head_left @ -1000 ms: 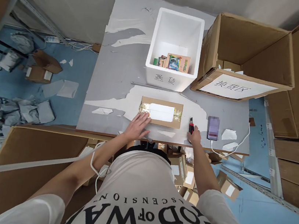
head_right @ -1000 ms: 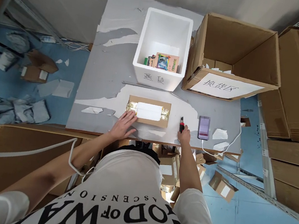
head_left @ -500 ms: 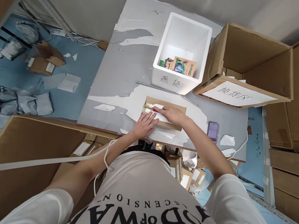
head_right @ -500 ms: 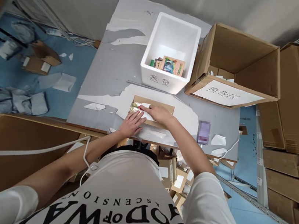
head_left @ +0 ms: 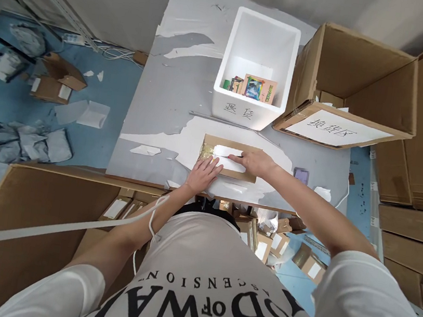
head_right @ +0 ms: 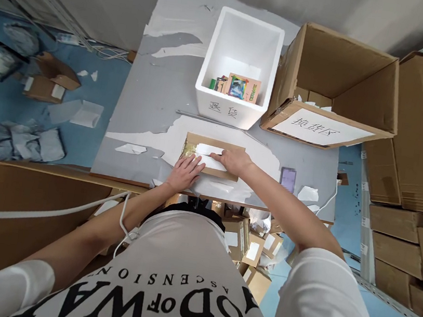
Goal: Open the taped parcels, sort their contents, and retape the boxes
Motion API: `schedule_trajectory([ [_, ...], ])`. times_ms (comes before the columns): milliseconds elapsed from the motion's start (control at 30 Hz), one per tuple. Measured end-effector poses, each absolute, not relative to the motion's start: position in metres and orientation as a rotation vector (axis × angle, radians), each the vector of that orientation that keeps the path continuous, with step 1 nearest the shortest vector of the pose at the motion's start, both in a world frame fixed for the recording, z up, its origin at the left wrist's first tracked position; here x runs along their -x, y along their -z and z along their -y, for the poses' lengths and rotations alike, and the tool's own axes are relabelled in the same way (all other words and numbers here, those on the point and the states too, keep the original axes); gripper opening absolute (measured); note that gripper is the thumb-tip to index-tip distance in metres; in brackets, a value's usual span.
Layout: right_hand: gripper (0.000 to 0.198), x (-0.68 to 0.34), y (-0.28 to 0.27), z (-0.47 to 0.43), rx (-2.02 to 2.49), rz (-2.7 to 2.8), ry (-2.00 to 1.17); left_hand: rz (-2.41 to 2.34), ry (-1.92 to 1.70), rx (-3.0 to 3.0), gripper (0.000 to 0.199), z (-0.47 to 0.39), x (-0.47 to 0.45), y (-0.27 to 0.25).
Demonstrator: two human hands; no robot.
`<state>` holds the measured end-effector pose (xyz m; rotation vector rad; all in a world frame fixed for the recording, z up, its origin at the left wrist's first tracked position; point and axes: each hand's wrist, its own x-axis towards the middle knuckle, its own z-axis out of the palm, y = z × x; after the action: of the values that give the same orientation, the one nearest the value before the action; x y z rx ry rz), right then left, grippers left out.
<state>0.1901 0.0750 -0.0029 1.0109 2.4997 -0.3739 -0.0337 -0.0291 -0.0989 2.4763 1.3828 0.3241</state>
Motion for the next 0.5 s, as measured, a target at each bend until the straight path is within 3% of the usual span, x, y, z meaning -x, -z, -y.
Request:
schedule_trajectory([
  [167,0.049,-0.269,0.001,-0.054,-1.25,-2.468,0.454,-1.409,-0.356,-2.424,0.053,0.029,0.032,0.105],
  [500,0.063,-0.337,-0.026,-0.017,-1.417,-2.384,0.39,-1.443,-0.311,-2.375,0.052,0.03,0.028,0.099],
])
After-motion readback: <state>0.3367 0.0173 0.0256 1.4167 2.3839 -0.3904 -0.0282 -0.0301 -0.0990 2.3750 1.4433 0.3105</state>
